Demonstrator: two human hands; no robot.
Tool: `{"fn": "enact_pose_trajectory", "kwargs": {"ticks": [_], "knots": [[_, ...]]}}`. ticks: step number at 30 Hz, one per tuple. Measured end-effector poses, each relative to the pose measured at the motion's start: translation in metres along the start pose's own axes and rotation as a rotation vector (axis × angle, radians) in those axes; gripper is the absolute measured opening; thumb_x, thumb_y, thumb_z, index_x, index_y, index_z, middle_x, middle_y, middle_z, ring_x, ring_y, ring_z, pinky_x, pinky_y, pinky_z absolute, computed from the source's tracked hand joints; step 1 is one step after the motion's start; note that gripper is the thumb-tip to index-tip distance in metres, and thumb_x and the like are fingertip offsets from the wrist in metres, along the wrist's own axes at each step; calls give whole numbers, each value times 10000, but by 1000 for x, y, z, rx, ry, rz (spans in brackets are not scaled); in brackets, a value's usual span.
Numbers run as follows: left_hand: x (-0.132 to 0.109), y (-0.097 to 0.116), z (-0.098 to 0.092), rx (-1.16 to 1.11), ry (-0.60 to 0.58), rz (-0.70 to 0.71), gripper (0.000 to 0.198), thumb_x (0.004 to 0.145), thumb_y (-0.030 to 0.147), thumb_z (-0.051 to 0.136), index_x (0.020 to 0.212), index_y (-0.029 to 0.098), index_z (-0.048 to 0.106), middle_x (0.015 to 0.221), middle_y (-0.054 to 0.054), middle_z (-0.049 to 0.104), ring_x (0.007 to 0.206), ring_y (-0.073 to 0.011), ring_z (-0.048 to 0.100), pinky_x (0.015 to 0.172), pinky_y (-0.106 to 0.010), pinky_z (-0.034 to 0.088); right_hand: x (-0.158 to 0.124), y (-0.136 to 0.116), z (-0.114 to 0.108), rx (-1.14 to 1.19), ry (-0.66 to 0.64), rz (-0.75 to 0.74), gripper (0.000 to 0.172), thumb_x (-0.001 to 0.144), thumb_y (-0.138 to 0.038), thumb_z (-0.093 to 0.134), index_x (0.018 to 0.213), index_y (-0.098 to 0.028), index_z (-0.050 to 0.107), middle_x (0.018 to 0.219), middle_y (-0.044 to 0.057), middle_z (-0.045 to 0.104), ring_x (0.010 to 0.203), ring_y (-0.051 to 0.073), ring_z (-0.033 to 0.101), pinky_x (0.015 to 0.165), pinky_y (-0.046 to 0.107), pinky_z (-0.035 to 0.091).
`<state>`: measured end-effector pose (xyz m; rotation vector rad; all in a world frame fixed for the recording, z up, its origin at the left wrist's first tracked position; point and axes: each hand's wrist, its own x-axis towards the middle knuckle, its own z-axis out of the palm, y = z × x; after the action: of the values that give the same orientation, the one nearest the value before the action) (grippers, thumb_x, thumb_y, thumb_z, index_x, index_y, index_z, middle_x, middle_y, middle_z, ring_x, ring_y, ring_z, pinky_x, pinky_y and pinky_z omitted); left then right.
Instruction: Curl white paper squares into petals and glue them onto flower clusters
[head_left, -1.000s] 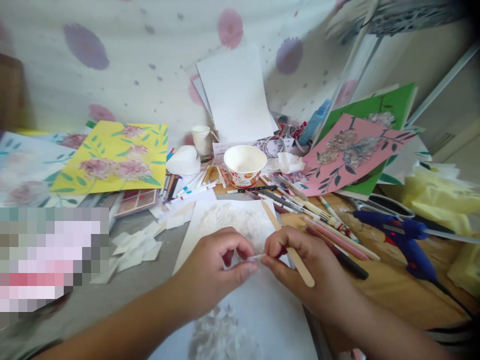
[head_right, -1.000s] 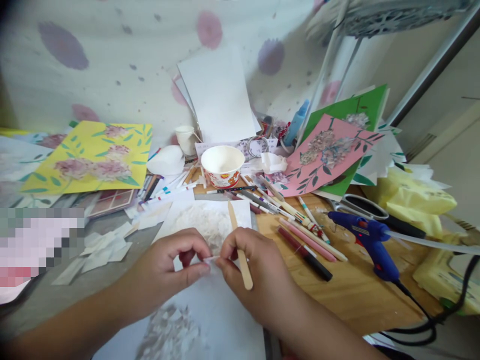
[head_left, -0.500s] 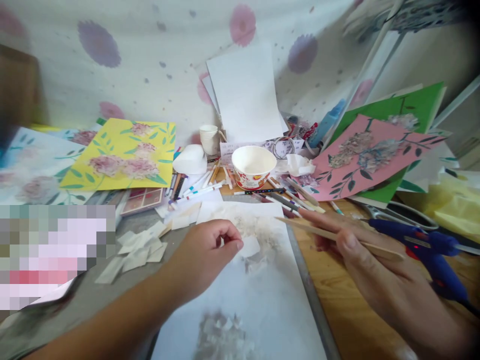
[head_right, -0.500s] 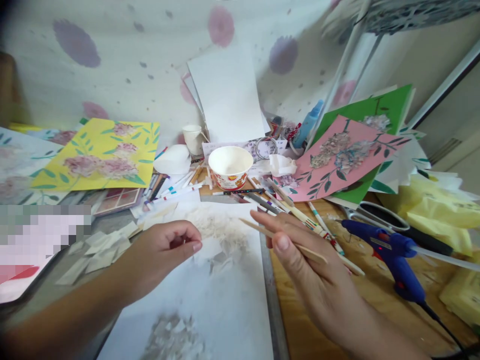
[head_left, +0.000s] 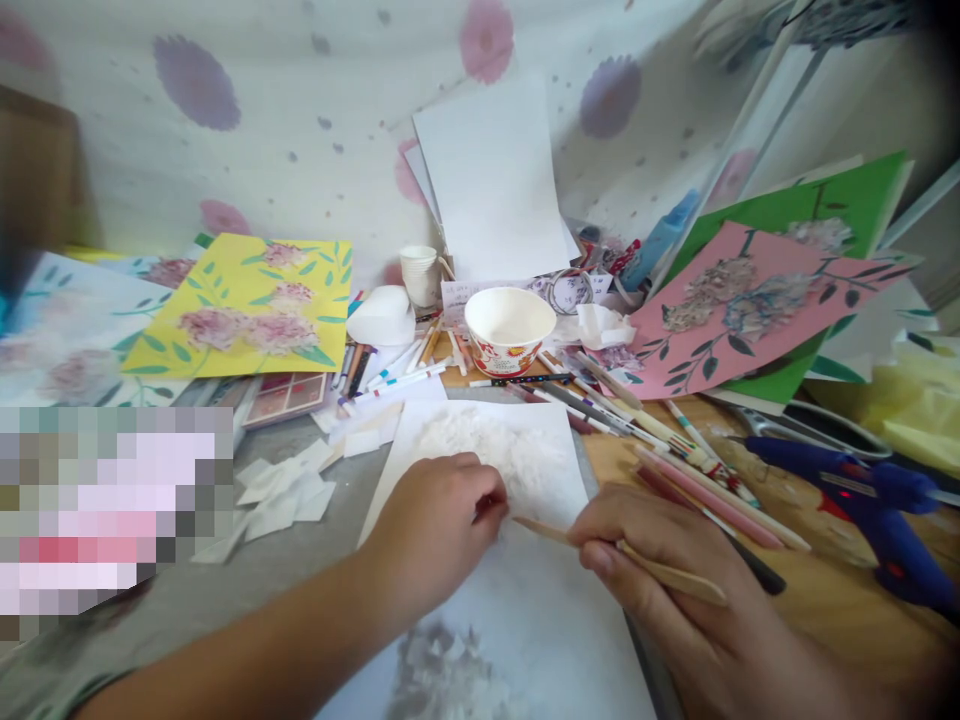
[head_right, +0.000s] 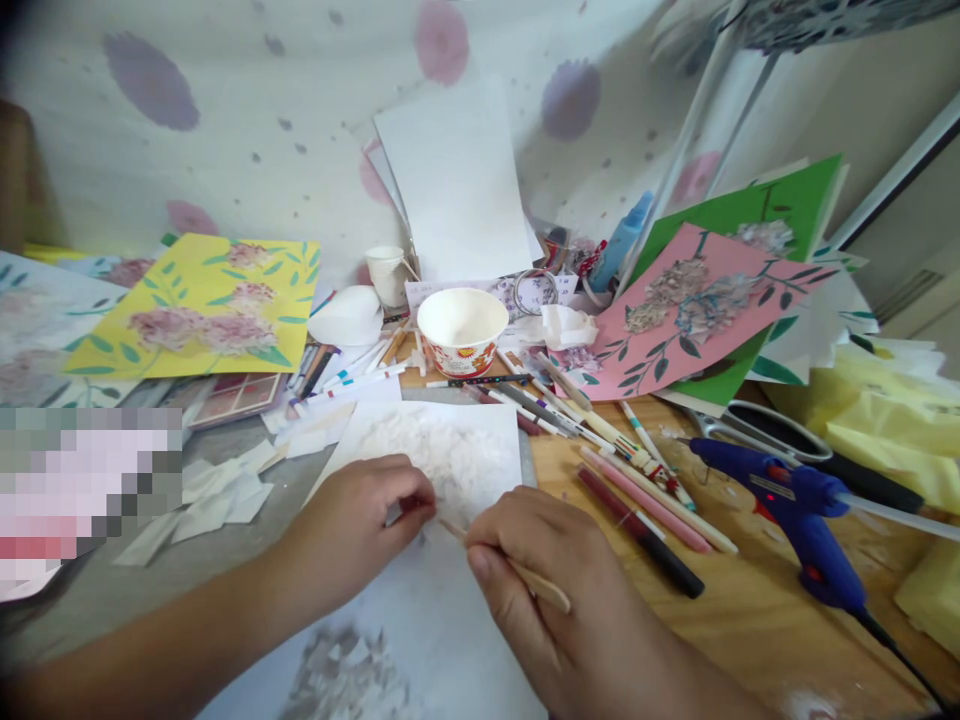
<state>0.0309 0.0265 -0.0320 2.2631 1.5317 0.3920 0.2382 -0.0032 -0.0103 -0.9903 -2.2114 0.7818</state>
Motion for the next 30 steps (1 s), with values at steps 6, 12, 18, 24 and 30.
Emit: {"fn": "enact_pose_trajectory", "kwargs": {"ticks": [6, 12, 18, 24, 30], "knots": [[0, -2, 3, 32, 14, 51, 113, 794, 166, 585, 748, 216, 675, 761, 5, 629, 770, -171, 583, 691, -286, 400, 0, 4, 9, -136, -64, -89, 237, 925, -118, 398, 792, -177, 585, 695, 16, 560, 663, 158, 540, 596, 279, 415], [-4, -3, 5, 21, 58, 90, 223, 730, 122, 626, 893, 261, 687, 903, 0, 626, 879, -208, 562, 783, -364, 382, -7, 6, 20, -352, -60, -261, 237, 884, -52, 424, 782, -167, 606, 661, 27, 571, 611, 169, 516, 561, 281, 403], [-5, -3, 5, 33, 34, 139, 142, 743, 120, 619, 775, 246, 677, 861, 3, 610, 845, -192, 530, 767, -359, 352, -11, 10, 29, -586, -134, -405, 235, 808, -18, 500, 646, -186, 526, 624, 1, 550, 569, 164, 462, 504, 294, 363], [-6, -4, 3, 121, -20, 171, 132, 766, 132, 594, 740, 241, 662, 850, 7, 592, 840, -189, 509, 751, -356, 330, -17, 13, 29, -644, -165, -472, 197, 834, -53, 515, 694, -192, 515, 659, -14, 552, 574, 165, 461, 504, 301, 358], [-8, -3, 1, 177, -41, 179, 118, 784, 166, 584, 718, 236, 653, 829, 6, 578, 828, -186, 496, 733, -357, 310, -22, 13, 30, -676, -151, -450, 192, 863, -36, 477, 765, -179, 561, 688, 2, 576, 612, 176, 496, 537, 310, 387]]}}
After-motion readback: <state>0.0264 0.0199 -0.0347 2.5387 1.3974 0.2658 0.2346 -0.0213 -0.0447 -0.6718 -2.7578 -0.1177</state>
